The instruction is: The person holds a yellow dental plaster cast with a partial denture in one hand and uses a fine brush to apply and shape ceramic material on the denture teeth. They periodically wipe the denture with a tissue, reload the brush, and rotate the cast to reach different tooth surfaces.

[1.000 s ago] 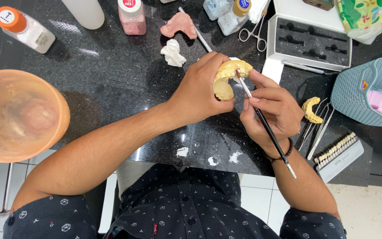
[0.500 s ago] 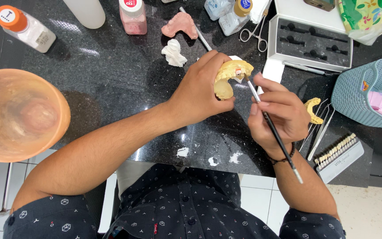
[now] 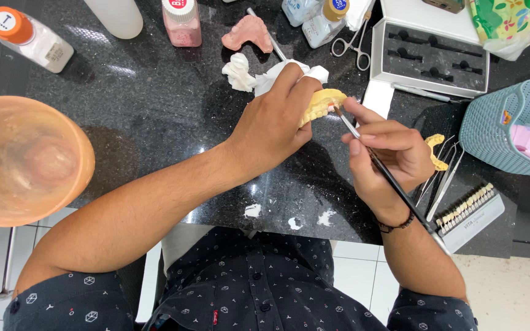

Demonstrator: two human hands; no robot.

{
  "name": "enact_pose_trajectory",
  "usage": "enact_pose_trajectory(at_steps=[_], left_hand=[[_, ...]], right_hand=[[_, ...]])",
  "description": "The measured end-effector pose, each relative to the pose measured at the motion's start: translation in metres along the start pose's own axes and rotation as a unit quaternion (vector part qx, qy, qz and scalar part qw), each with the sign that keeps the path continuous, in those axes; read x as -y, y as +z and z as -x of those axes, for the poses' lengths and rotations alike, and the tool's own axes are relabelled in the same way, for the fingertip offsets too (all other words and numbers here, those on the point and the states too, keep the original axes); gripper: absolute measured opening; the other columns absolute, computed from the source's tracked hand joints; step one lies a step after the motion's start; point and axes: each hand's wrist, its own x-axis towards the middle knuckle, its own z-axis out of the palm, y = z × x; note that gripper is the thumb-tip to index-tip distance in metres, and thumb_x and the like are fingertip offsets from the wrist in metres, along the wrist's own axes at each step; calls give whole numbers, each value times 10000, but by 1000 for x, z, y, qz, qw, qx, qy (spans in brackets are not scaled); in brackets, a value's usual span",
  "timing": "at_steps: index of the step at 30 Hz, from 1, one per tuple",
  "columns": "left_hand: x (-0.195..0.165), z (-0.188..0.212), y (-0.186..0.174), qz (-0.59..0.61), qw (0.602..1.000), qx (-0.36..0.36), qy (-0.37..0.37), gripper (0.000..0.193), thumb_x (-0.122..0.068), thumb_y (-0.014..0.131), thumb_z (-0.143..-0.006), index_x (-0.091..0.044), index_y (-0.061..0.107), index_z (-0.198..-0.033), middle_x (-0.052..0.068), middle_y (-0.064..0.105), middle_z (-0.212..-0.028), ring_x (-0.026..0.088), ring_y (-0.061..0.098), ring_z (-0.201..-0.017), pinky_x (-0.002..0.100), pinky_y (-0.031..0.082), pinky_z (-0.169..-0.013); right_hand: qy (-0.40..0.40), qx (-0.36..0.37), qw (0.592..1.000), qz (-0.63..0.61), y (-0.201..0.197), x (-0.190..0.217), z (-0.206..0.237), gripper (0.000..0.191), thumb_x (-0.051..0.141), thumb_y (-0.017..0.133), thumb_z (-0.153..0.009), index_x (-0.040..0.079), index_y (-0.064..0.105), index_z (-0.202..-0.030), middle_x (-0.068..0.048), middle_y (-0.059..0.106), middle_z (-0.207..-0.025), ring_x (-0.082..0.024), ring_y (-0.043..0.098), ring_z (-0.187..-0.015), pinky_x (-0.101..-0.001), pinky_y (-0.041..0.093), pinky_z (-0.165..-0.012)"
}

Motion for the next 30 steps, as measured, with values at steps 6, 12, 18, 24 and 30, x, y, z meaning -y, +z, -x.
enact_pose_trajectory(at_steps=[6, 12, 18, 24, 30], left_hand=[[0, 0, -1, -10, 1000, -4, 3, 531, -2, 788, -799, -20, 484, -1234, 139, 469, -1155, 315, 693, -850, 387, 597, -669], [0, 0, -1, -11, 1000, -3, 9, 518, 1, 790, -809, -20, 485, -1228, 138, 468, -1152, 302, 697, -843, 378, 598, -664], [1, -1, 1, -12, 1000, 4, 8, 502, 6, 789, -816, -3, 488, -1218, 134, 468, -1147, 261, 705, -819, 333, 601, -631], [1, -1, 2, -11, 1000, 4, 9, 497, 4, 788, -818, -1, 486, -1213, 135, 469, -1153, 260, 709, -825, 327, 606, -633], [2, -1, 2, -12, 1000, -3, 12, 513, 2, 790, -809, -12, 489, -1224, 136, 468, -1149, 287, 704, -833, 363, 605, -649]], right_hand=[[43, 21, 999, -4, 0, 7, 1, 223, -125, 657, -1037, 1, 504, -1139, -178, 662, -1028, -371, 677, -1287, -413, 567, -1129], [-15, 11, 1000, 19, 3, 5, -7, 184, -127, 663, -1003, -23, 534, -1083, -178, 681, -963, -246, 744, -1031, -497, 548, -1188], [-37, 12, 998, 45, 3, 3, -10, 159, -125, 679, -973, -38, 565, -1042, -191, 697, -983, -219, 751, -968, -526, 560, -1163], [-37, 9, 998, 42, 5, 3, -9, 163, -118, 678, -965, -39, 559, -1044, -190, 687, -977, -227, 756, -982, -518, 565, -1139], [-46, 16, 998, 49, 3, 4, -10, 166, -114, 696, -964, -37, 564, -1029, -189, 692, -971, -259, 762, -1003, -490, 579, -1128]])
